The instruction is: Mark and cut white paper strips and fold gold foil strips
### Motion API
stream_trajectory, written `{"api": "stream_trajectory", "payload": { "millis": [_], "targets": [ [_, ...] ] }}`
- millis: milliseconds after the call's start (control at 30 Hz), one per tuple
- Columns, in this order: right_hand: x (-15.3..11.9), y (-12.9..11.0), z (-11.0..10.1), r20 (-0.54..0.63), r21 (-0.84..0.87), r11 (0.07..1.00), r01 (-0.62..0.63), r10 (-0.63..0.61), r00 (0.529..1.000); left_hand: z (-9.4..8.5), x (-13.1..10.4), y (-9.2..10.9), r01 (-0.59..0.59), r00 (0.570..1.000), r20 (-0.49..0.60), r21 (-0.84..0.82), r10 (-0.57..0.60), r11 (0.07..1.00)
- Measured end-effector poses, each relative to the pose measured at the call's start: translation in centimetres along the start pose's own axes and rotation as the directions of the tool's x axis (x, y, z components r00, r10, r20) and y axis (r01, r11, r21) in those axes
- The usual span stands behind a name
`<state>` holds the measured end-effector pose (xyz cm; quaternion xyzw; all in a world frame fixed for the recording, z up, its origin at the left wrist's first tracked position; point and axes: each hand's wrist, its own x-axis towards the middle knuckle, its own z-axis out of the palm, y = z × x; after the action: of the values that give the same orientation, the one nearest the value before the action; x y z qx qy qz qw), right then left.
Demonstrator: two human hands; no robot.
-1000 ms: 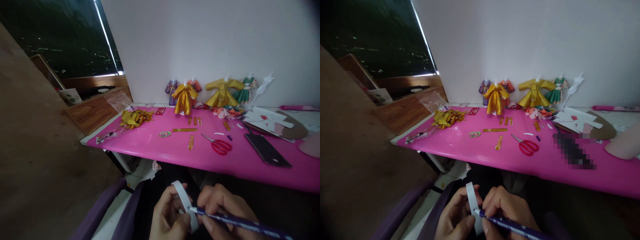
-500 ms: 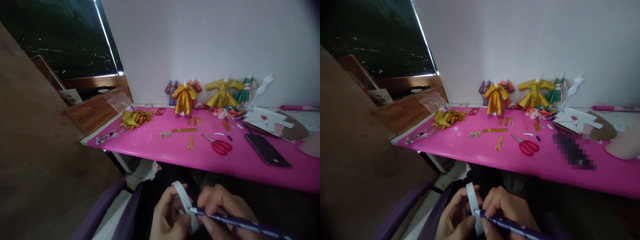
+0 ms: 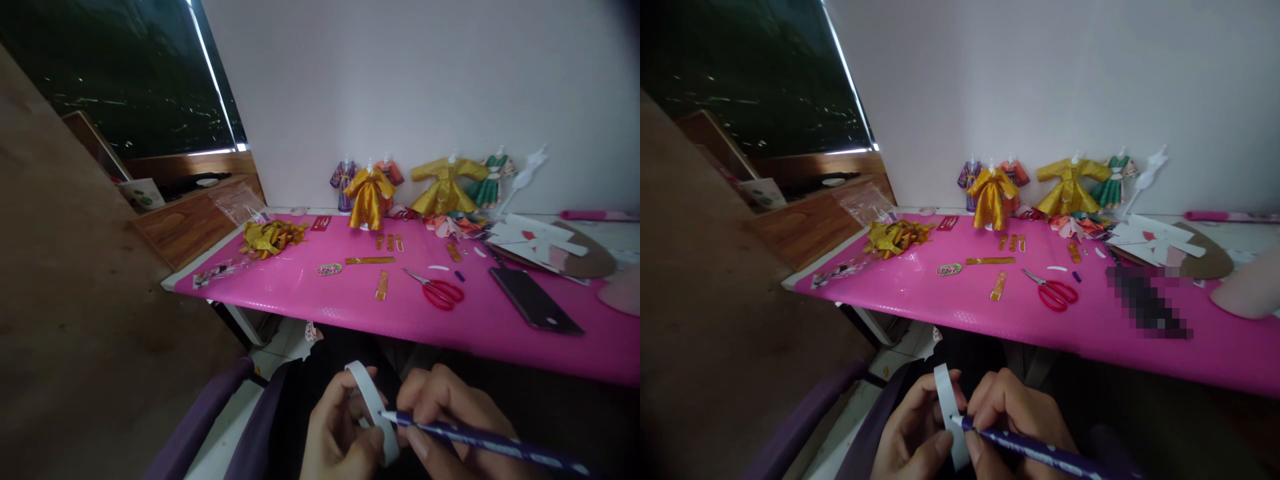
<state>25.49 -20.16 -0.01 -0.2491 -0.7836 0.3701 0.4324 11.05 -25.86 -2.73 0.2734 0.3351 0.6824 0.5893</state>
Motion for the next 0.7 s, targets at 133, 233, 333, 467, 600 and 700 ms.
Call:
{"api": "stream_trajectory", "payload": {
  "millis": [133,233,333,467,600,700],
  "targets": [
    [0.06,0.16,0.18,-0.03,0.017,1.0,0.001,0.0,1.0,-0.06,0.04,-0.04,-0.002,1.0,0.01,0.006,0.002,1.0],
    [0.08,0.14,0.21,-0.03,0.003,1.0,0.003,-0.002,1.0,-0.22,0.03,-0.04,-0.006,1.0,0.007,0.032,0.006,0.999],
    [0.0,0.0,0.13,-0.036,-0.008,1.0,-0.006,0.006,0.999,-0.33,0.03,-0.03,-0.012,1.0,0.008,0.057,0.011,0.998],
    [-0.02,-0.05,0.08,-0.043,0.002,1.0,-0.004,0.005,0.999,-0.39,0.03,0.02,-0.02,1.0,0.013,0.072,0.019,0.997],
    [0.27,0.06,0.07,-0.025,-0.009,1.0,0.001,-0.001,1.0,-0.53,0.02,-0.02,-0.011,1.0,0.001,0.083,0.011,0.996],
    [0.46,0.11,0.03,-0.024,-0.004,1.0,-0.007,0.007,1.0,-0.63,0.02,-0.09,-0.016,1.0,0.009,0.086,0.016,0.996]
  ]
}}
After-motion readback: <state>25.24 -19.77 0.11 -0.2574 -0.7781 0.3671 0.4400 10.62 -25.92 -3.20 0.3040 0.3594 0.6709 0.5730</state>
